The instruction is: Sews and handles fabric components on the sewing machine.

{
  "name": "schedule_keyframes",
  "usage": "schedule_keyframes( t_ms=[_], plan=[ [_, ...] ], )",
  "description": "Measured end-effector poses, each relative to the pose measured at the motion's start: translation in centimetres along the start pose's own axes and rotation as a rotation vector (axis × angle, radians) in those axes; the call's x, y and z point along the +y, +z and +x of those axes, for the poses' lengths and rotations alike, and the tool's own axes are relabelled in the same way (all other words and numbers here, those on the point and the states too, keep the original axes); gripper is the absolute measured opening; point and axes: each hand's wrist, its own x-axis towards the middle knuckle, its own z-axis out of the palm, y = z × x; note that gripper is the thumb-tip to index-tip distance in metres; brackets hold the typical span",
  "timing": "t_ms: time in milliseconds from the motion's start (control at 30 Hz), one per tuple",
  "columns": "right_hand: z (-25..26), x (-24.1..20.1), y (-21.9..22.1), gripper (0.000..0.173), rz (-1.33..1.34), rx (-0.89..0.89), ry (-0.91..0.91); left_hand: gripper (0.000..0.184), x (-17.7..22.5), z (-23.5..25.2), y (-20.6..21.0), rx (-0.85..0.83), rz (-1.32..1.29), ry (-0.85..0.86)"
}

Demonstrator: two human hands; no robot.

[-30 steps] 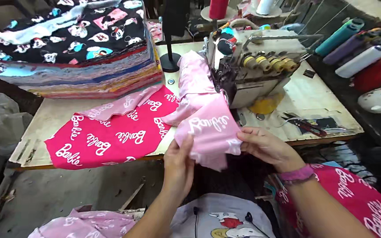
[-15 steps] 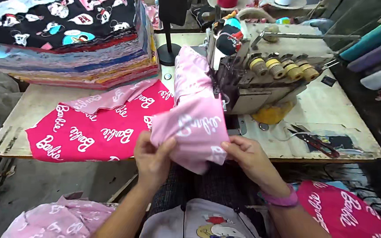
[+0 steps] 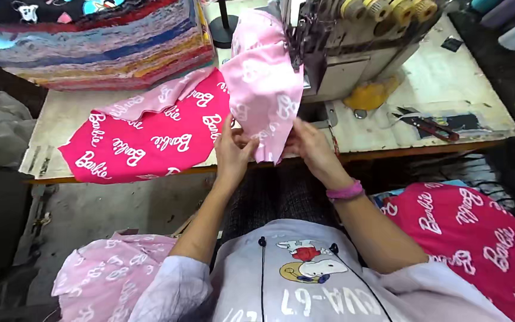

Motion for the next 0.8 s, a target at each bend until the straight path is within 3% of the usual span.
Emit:
schedule_keyframes(
  t_ms=[67,167,233,300,333,400,467,500,600,700,800],
  plan=[
    [-0.3,-0.7,-0.6,0.046,-0.063,0.021,0.052,0.078,-0.1,0.6,0.6,0.034,0.035,0.024],
    [-0.5,-1.0,-0.8,0.023,-0.018,-0.098,0.040,0.032,0.4,0.8,-0.2,-0.002,-0.023,0.010],
    [-0.6,-0.9,-0.6,0.017,0.017,-0.123,0.031,0.019,0.9,0.1,-1.0,-0.022,-0.149,0.002],
    [-0.5,-0.6,-0.8,0.014,0.115,-0.127,0.049,0.023,1.5,0.0,-0.9,0.018,-0.312,-0.032],
    [-0.6,-0.6,-1.0,0.014,0.166,-0.140,0.058,0.035,1.9,0.4,-0.5,0.026,-0.418,-0.096],
    [-1.0,-1.2,-1.3,0.015,0.227,-0.156,0.054,0.054,2.5,2.0,1.0,0.009,-0.675,-0.323],
    [-1.4,-2.3,-1.4,0.015,0.219,-0.145,0.042,0.047,2.8,3.2,2.5,0.016,-0.909,-0.463],
    [-1.5,-2.8,-1.6,0.015,0.193,-0.118,0.034,0.046,2.8,3.0,2.5,0.021,-0.941,-0.448],
    [-1.9,-3.3,-2.3,0.011,0.126,-0.042,0.003,0.049,3.3,0.4,-1.2,0.085,-0.716,-0.213],
    [-2.4,-3.3,-1.1,0.008,0.093,-0.011,-0.030,0.063,4.1,-1.3,-5.5,0.110,-0.530,0.002],
    [-2.3,-1.0,0.8,0.006,0.113,-0.039,0.076,0.070,3.1,-0.3,-5.6,0.043,-0.371,-0.027]
  ],
)
